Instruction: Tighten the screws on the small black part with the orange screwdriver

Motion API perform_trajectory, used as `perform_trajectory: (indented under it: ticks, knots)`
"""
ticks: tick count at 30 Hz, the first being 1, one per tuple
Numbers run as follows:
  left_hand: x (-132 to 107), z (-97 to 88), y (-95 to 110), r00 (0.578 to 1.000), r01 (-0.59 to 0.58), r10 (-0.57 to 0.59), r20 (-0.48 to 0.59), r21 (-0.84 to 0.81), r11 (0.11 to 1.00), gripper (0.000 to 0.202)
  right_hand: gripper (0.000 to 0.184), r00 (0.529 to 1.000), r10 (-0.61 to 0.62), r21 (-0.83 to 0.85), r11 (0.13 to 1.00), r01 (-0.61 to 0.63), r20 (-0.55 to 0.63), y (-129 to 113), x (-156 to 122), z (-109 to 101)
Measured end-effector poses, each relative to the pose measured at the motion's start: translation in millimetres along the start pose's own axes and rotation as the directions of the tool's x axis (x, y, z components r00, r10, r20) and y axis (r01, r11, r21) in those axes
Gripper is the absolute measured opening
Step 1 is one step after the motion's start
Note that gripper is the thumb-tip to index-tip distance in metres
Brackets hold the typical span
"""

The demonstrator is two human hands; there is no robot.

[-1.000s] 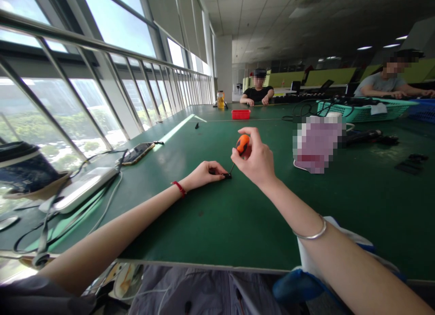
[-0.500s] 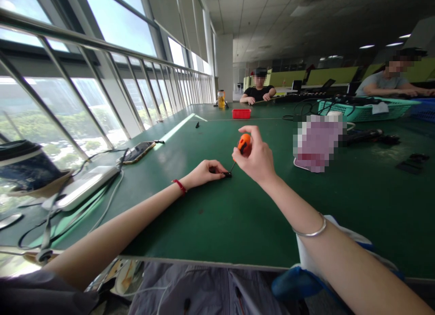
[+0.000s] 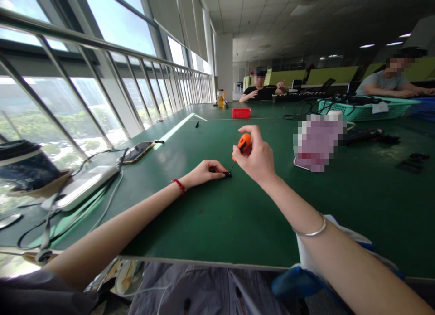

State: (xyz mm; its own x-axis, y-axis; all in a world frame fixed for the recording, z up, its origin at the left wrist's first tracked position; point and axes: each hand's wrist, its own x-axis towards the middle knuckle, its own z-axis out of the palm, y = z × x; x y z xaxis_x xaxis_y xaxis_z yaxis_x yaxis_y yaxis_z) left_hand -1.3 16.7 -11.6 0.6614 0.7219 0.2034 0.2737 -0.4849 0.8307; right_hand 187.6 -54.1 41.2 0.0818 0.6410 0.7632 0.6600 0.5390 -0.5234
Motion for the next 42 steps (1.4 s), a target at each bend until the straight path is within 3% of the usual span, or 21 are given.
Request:
perform_trajectory:
  ticks: [4, 10, 18, 22, 26, 29, 35, 42]
  knots:
    - [1, 0.8, 0, 1.0, 0.027, -0.027, 0.007, -0.015, 1.0, 0.015, 0.038, 0.999, 0.043, -0.021, 0.999, -0.044, -0.024, -1, 1, 0]
    - [0, 0.3, 0, 0.999, 0.042, -0.041, 0.017, -0.023, 0.999, 0.016, 0.02, 0.999, 0.05, -0.041, 0.998, -0.051, -0.012, -1, 3, 0]
    - [1, -0.5, 1, 0.998, 0.049, -0.047, 0.032, -0.069, 0.996, 0.014, 0.012, 0.998, 0.063, -0.001, 0.998, -0.063, 0.025, -2, 4, -2]
    - [2, -0.3, 4, 0.996, 0.078, -0.073, 0.049, -0.1, 0.992, 0.012, 0.02, 0.998, 0.054, -0.014, 0.998, -0.054, 0.024, -2, 3, -3]
    - [3, 2.0, 8, 0.992, 0.128, -0.125, 0.036, -0.124, 0.984, 0.012, 0.034, 0.999, -0.004, -0.071, 0.997, 0.0, -0.051, -4, 2, -2]
    - [3, 3.3, 11, 0.988, 0.151, -0.149, 0.032, -0.127, 0.98, 0.012, 0.031, 0.997, 0.039, -0.121, 0.992, -0.048, -0.074, -7, 1, -2]
    - [4, 4.2, 12, 0.988, 0.156, -0.155, 0.013, -0.126, 0.98, 0.015, 0.021, 0.996, 0.084, 0.006, 0.996, -0.085, 0.025, -9, 1, -3]
    - [1, 6.9, 9, 0.988, 0.153, -0.154, -0.007, -0.082, 0.985, 0.01, 0.018, 0.995, 0.096, -0.003, 0.995, -0.096, 0.039, -9, 2, -5]
